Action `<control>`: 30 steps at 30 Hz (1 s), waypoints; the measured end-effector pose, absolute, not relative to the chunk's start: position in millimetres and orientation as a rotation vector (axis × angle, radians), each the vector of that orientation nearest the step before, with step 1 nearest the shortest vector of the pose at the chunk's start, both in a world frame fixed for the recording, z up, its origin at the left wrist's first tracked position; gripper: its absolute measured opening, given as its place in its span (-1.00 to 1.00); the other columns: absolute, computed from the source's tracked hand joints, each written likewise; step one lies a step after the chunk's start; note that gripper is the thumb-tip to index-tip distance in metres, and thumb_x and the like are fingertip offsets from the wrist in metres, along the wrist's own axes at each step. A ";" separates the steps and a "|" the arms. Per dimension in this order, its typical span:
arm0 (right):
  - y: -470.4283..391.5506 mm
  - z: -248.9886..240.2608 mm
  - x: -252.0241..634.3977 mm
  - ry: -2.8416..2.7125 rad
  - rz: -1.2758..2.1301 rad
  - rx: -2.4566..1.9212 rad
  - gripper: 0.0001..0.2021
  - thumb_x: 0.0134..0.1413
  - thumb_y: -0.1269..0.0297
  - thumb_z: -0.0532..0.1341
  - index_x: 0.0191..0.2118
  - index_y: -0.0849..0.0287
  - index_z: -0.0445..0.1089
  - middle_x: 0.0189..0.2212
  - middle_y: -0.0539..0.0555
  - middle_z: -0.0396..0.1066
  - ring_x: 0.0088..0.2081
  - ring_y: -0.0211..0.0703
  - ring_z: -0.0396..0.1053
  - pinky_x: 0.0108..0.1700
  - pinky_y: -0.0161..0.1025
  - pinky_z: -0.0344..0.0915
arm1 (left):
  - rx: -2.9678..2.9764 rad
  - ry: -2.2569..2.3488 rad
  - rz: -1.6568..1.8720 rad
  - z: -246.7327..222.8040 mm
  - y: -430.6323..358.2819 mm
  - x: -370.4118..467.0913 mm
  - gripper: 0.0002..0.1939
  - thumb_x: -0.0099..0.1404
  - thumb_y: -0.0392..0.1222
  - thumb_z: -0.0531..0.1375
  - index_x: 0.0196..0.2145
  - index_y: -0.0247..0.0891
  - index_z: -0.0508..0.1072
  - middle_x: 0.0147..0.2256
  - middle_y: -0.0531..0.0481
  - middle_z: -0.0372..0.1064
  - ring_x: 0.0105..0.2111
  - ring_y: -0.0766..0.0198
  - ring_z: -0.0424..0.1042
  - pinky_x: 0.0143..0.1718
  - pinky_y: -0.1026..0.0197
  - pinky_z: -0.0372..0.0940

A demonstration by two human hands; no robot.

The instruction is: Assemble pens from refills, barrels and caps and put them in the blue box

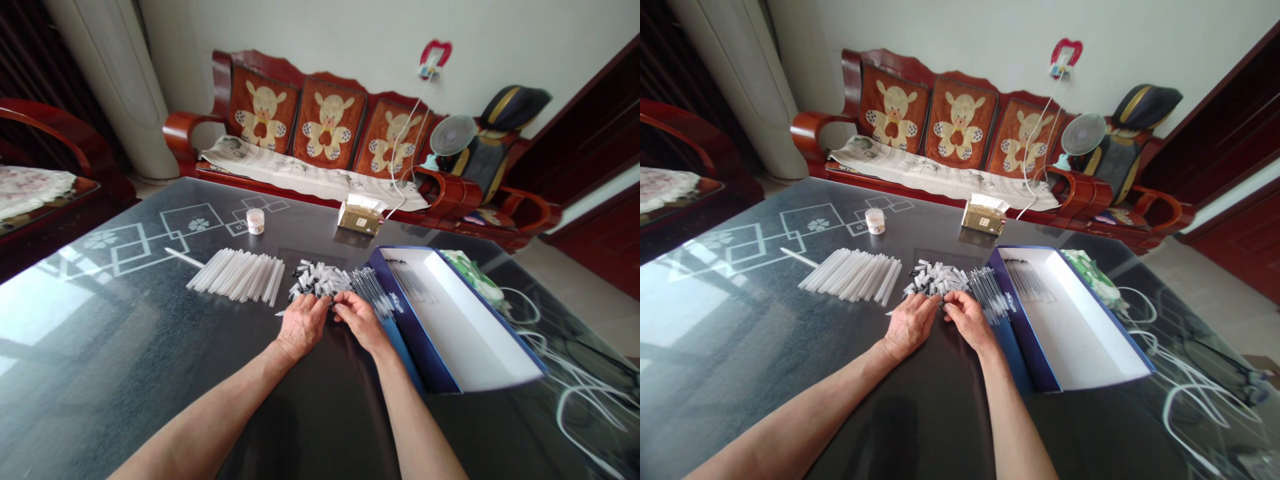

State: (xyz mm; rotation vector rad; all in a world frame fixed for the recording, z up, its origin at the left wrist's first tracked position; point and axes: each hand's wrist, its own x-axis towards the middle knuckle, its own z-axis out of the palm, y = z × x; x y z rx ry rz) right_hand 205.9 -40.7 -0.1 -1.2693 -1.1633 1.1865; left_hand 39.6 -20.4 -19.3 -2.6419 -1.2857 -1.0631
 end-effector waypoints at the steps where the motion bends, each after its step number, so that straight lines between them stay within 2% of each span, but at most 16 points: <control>1: -40.8 1.1 205.4 -1.167 1.188 -1.274 -0.84 -0.04 0.25 0.31 -0.28 0.13 0.42 -0.39 -0.05 0.39 -0.44 -0.34 0.34 -0.33 -0.32 0.36 | -2.644 -1.280 -1.055 -19.3 -20.3 39.7 -0.71 0.41 -0.21 -0.02 -0.04 -0.20 0.44 -0.39 -0.06 0.36 -0.36 0.20 0.31 -0.30 0.17 0.26; 6: -40.4 1.8 205.2 -1.174 1.179 -1.269 -0.83 -0.09 0.25 0.33 -0.32 0.13 0.41 -0.41 -0.05 0.38 -0.37 -0.28 0.36 -0.30 -0.30 0.39 | -2.644 -1.282 -1.021 -20.2 -19.4 40.0 -0.70 0.40 -0.20 0.00 -0.05 -0.14 0.47 -0.38 -0.08 0.35 -0.35 0.18 0.29 -0.28 0.13 0.23; 15: -38.7 -6.3 207.3 -1.317 1.090 -1.273 -0.88 -0.05 0.31 0.28 -0.31 0.12 0.38 -0.44 -0.07 0.36 -0.41 -0.30 0.32 -0.32 -0.32 0.29 | -2.665 -1.248 -0.969 -19.3 -18.3 40.1 -0.70 0.40 -0.21 0.00 -0.07 -0.15 0.49 -0.35 -0.09 0.37 -0.33 0.15 0.28 -0.22 0.06 0.18; 20: -37.0 -4.1 207.4 -1.207 1.230 -1.226 -0.82 -0.11 0.33 0.32 -0.29 0.13 0.39 -0.41 -0.07 0.39 -0.36 -0.29 0.36 -0.25 -0.32 0.32 | -2.667 -1.248 -1.027 -19.5 -17.9 39.7 -0.71 0.39 -0.21 0.01 -0.07 -0.18 0.48 -0.37 -0.07 0.37 -0.34 0.15 0.29 -0.21 0.07 0.18; 25: -38.1 2.1 210.4 -1.124 1.314 -1.212 -0.79 -0.14 0.28 0.38 -0.31 0.14 0.43 -0.41 -0.07 0.41 -0.36 -0.30 0.39 -0.20 -0.30 0.37 | -2.656 -1.231 -1.126 -19.7 -18.3 40.9 -0.74 0.39 -0.22 0.01 -0.10 -0.26 0.46 -0.40 -0.07 0.36 -0.35 0.15 0.30 -0.22 0.08 0.19; 30: -47.9 -6.0 213.7 -1.057 1.263 -1.275 -0.72 -0.12 0.14 0.39 -0.29 0.17 0.44 -0.46 -0.04 0.42 -0.44 -0.29 0.40 -0.29 -0.28 0.40 | -2.708 -1.147 -1.197 -20.5 -18.9 42.6 -0.78 0.39 -0.21 0.02 -0.18 -0.29 0.44 -0.40 -0.06 0.35 -0.36 0.16 0.29 -0.23 0.09 0.21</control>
